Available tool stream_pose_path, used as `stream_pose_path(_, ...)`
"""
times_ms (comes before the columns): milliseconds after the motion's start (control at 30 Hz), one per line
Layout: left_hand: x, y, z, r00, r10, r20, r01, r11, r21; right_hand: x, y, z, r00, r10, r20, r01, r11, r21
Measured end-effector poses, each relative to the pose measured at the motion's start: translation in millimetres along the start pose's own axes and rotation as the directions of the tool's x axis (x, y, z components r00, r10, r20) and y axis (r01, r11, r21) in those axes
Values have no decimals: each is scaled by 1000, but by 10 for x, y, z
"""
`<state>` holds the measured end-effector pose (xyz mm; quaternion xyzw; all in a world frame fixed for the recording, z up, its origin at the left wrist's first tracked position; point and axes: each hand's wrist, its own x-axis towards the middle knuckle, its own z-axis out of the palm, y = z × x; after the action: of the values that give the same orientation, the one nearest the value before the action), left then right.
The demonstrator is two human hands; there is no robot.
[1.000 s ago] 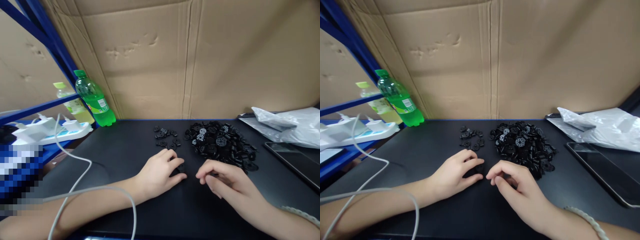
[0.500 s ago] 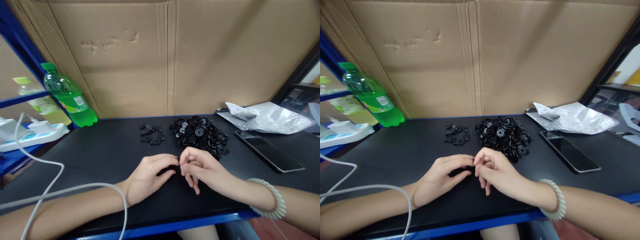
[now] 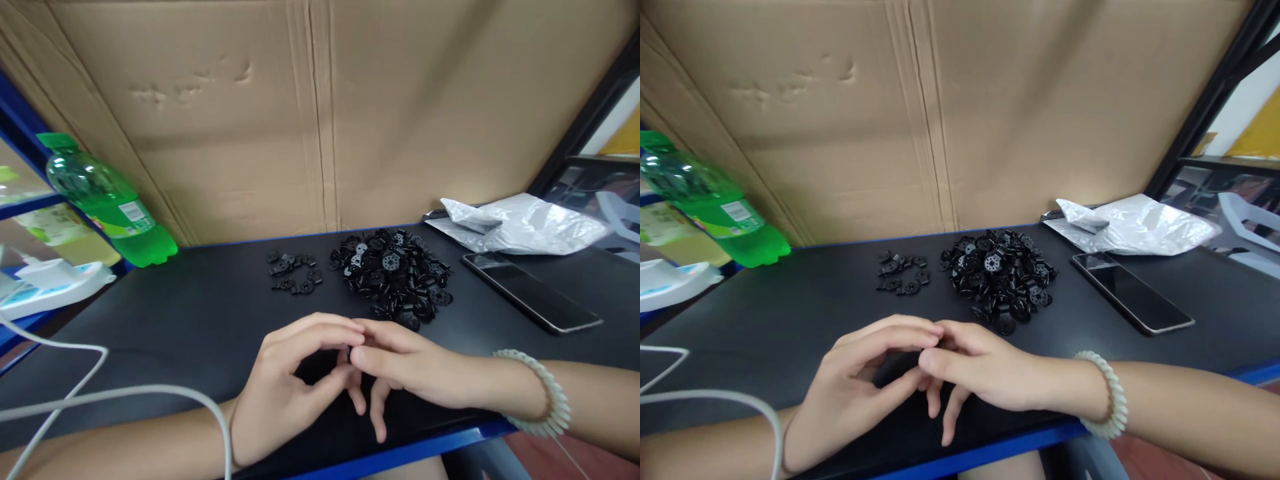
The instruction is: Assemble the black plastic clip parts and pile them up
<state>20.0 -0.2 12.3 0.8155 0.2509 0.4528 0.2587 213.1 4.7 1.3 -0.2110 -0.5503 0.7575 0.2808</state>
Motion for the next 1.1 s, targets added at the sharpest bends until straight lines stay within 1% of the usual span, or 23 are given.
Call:
stream_pose_path(100,0,-15,15,1000,12,-4,-12,1000,-20,13,-3,6,999,40,21,-39,998,-52)
stream_pose_path(233,-19,-57,10,1000,3,-21,-4,999,-52,34,12,3,996,86,16,-86,996,-28)
stream_pose_path(400,-13,-79,4,999,-34,-23,31,995,-94,69,26,-32,991,114,72,-112,993,-32)
stream_pose_path(500,-14,-85,10,999,-34,-25,31,994,-102,75,1,-42,993,102,64,-100,995,-25)
stream_pose_path(567,-23,-75,19,999,-36,-32,33,995,-95,64,-29,-48,990,117,73,-113,992,-64)
stream_pose_path(667,-30,-37,32,998,-57,-10,56,992,-111,36,-71,-72,974,175,142,-159,981,-114)
stream_pose_path(767,-23,-4,38,997,-73,6,73,987,-147,17,-75,-100,954,177,240,-166,984,-66)
stream_pose_path(833,-18,0,39,996,-90,-7,88,982,-166,20,-47,-113,947,168,275,-172,985,-11)
stream_pose_path(1000,-33,-40,49,982,-191,-7,182,946,-268,94,75,-121,952,186,245,-236,953,192)
stream_pose_path(1100,-43,-51,54,969,-248,-16,233,929,-288,148,111,-111,946,201,255,-271,921,279)
